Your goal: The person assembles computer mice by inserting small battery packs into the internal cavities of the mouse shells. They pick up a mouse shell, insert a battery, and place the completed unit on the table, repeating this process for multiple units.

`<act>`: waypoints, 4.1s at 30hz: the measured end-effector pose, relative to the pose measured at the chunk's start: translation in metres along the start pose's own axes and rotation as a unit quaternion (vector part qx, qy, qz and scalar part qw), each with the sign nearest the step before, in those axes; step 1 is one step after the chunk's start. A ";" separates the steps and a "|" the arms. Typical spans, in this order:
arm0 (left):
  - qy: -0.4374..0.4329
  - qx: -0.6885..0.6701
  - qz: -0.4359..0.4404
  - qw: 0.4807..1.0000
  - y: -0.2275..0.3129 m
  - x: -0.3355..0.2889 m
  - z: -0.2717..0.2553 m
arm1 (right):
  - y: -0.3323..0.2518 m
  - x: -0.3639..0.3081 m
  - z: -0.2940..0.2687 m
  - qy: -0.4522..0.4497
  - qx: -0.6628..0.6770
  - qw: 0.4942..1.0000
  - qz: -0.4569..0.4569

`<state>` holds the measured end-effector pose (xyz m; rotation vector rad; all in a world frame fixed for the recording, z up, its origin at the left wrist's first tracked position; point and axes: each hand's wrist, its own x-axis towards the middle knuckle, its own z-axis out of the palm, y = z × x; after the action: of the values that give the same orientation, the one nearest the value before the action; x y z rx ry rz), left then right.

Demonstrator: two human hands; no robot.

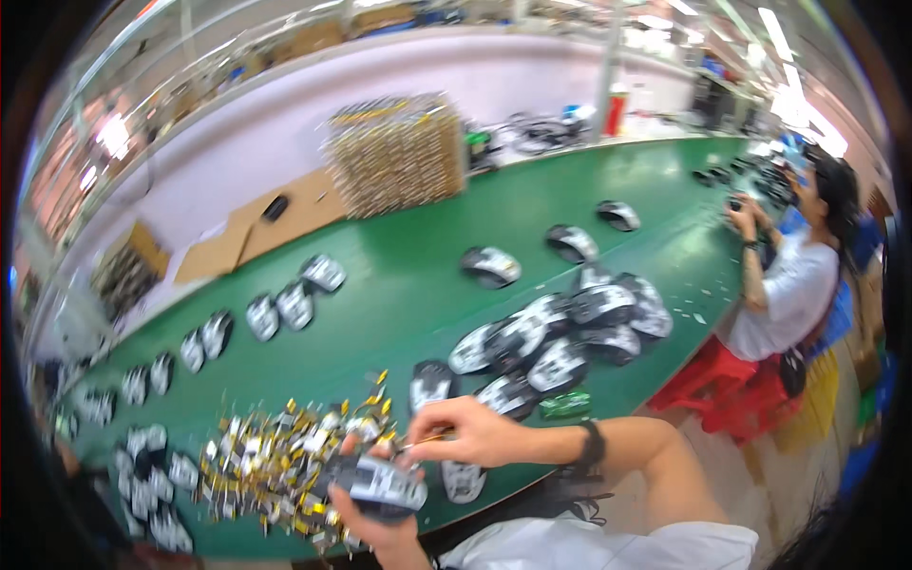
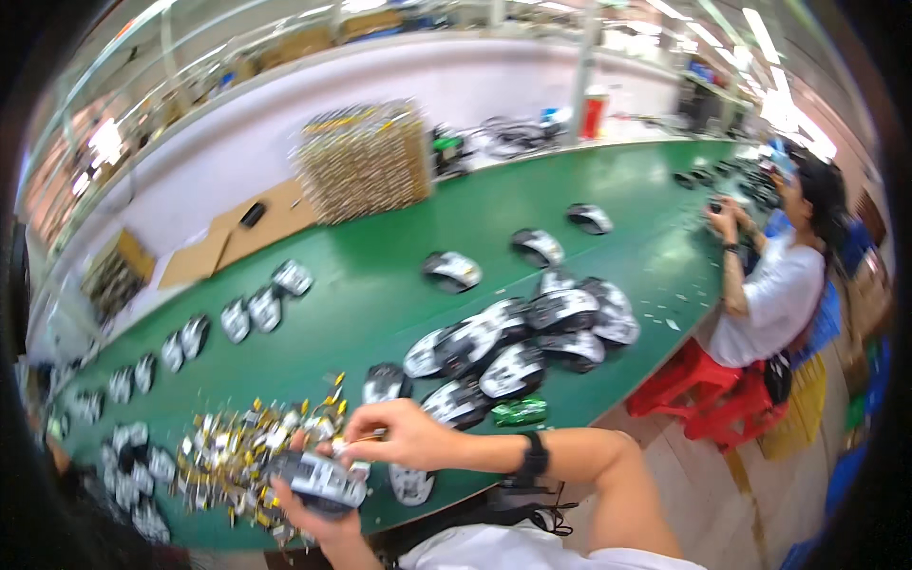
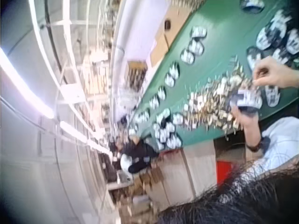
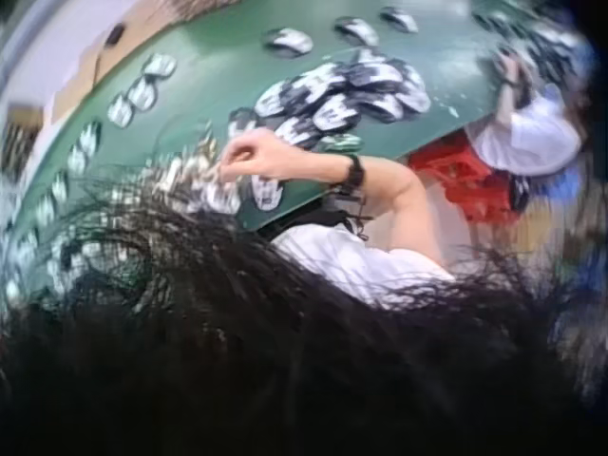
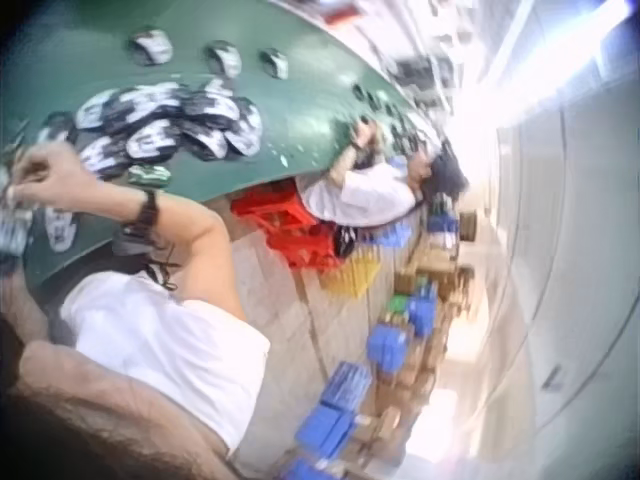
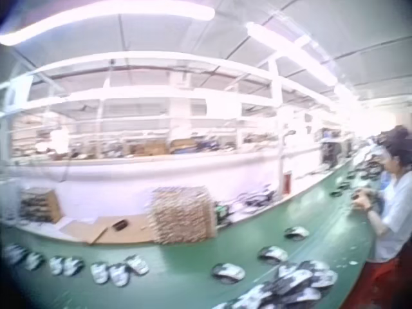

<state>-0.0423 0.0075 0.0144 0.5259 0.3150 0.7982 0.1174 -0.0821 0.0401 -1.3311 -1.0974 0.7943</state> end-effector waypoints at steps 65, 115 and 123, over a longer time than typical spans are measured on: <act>-0.048 -0.093 -0.167 0.980 -0.013 0.004 -0.013 | -0.027 -0.013 -0.006 -0.172 -0.358 0.878 -0.267; -0.187 -0.012 0.003 0.982 -0.027 0.005 0.003 | 0.003 -0.067 0.034 -0.035 0.332 0.909 0.248; -0.175 0.035 0.001 0.984 -0.027 0.002 0.006 | 0.006 -0.068 0.031 -0.041 0.326 0.907 0.265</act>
<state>-0.0222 -0.0087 0.0036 0.7205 0.0175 0.6840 0.0671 -0.1342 0.0203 -1.0126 -0.4350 1.4778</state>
